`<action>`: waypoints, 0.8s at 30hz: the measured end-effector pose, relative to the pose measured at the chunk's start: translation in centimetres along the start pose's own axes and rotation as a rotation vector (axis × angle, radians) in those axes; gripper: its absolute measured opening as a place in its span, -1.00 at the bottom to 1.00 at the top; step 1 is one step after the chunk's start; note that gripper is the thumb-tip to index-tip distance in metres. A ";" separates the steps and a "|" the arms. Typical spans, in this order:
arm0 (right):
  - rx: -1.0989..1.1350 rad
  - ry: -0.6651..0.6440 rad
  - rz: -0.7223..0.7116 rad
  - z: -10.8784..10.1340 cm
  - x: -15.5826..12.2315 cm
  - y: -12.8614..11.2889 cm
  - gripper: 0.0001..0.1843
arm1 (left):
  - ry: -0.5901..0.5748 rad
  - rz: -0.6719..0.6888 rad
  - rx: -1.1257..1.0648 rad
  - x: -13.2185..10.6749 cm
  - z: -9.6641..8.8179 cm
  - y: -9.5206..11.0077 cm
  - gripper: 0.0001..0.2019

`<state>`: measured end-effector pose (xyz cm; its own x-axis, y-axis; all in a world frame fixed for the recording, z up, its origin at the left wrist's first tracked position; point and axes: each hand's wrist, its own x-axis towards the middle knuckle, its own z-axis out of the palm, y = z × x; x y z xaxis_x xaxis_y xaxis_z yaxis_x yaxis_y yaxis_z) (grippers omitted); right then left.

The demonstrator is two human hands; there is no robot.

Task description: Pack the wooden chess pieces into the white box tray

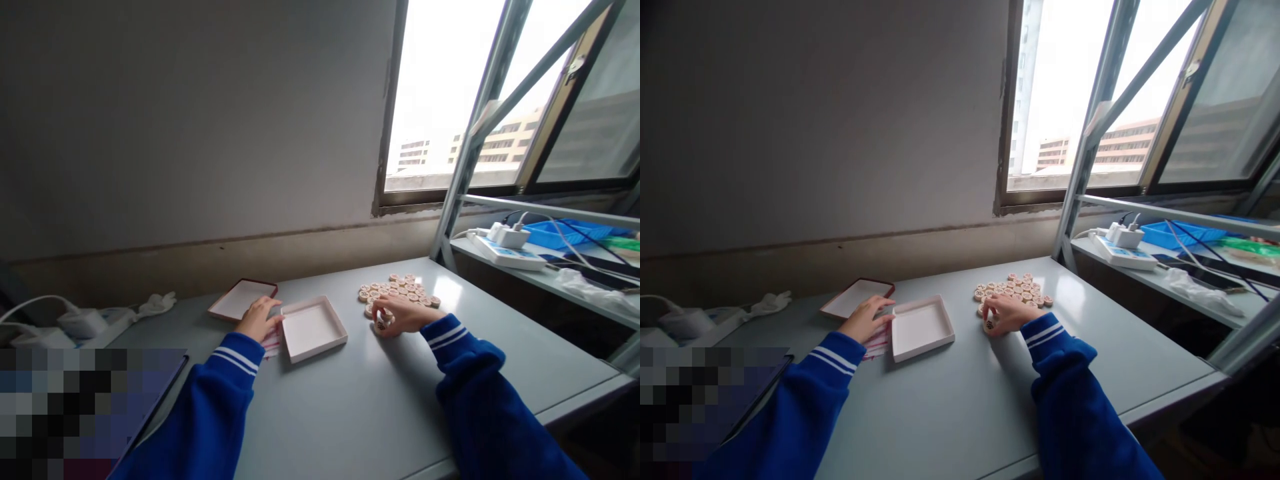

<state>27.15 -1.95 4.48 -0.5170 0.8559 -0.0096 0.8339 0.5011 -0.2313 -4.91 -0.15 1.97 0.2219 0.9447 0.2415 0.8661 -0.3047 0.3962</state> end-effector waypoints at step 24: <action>0.136 0.226 -0.014 0.3 1.0 -1.3 -0.84 | -0.069 0.264 -0.358 -2.8 -11.5 5.0 -0.78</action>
<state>25.49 -1.78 4.49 -0.4598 0.8633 0.2082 0.7850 0.5048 -0.3591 -6.38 -5.73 13.48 0.4545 0.8311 0.3204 0.5688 -0.5476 0.6136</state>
